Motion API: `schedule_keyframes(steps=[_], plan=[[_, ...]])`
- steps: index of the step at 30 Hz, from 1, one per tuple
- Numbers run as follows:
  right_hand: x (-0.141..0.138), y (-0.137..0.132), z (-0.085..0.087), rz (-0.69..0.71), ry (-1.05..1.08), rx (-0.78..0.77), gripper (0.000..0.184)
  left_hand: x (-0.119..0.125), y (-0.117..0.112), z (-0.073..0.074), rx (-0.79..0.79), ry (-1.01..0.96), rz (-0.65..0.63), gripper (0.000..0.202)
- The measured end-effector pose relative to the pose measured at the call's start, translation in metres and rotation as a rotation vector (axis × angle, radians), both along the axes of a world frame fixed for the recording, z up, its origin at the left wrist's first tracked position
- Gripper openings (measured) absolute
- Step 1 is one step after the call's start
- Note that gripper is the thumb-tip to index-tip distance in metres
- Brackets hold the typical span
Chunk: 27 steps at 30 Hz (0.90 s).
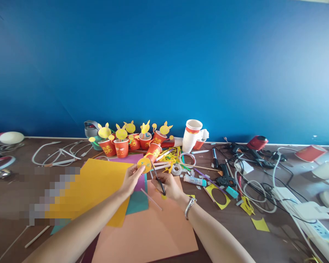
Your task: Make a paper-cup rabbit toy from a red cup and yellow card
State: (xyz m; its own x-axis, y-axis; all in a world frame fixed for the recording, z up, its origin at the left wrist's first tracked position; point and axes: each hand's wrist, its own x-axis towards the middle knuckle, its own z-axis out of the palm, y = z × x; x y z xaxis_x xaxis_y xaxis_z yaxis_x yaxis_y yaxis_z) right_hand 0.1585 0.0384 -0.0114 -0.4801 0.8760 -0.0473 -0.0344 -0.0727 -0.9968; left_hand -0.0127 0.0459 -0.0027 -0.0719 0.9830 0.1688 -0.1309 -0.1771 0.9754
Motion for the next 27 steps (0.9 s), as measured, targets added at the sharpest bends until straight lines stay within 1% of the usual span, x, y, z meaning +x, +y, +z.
schedule_keyframes(steps=[7,12,15,19,21,23,26,27], plan=[[-0.001,-0.002,0.008,0.019,0.039,-0.004,0.026,0.001,-0.001,0.002,-0.039,-0.029,0.026,0.028],[-0.001,-0.002,0.007,0.03,0.048,0.002,0.024,0.002,-0.002,0.005,-0.049,-0.046,0.027,0.028],[0.0,-0.001,0.005,0.025,0.039,0.008,0.023,0.001,-0.001,0.002,-0.056,-0.047,0.03,0.03],[0.001,-0.001,0.002,0.015,0.008,0.02,0.02,-0.001,0.003,-0.006,-0.075,-0.056,0.072,0.034],[0.001,0.0,0.0,0.017,-0.01,0.017,0.02,-0.001,0.004,-0.007,-0.08,-0.066,0.079,0.035],[0.001,0.0,0.0,0.023,-0.028,-0.001,0.02,-0.001,0.004,-0.006,-0.073,-0.07,0.058,0.035],[0.0,-0.001,0.001,0.024,-0.03,-0.03,0.022,0.001,0.002,0.0,-0.055,-0.046,-0.019,0.035],[-0.001,-0.001,0.002,0.018,-0.023,-0.034,0.022,0.001,0.001,0.001,-0.053,-0.037,-0.025,0.035]])
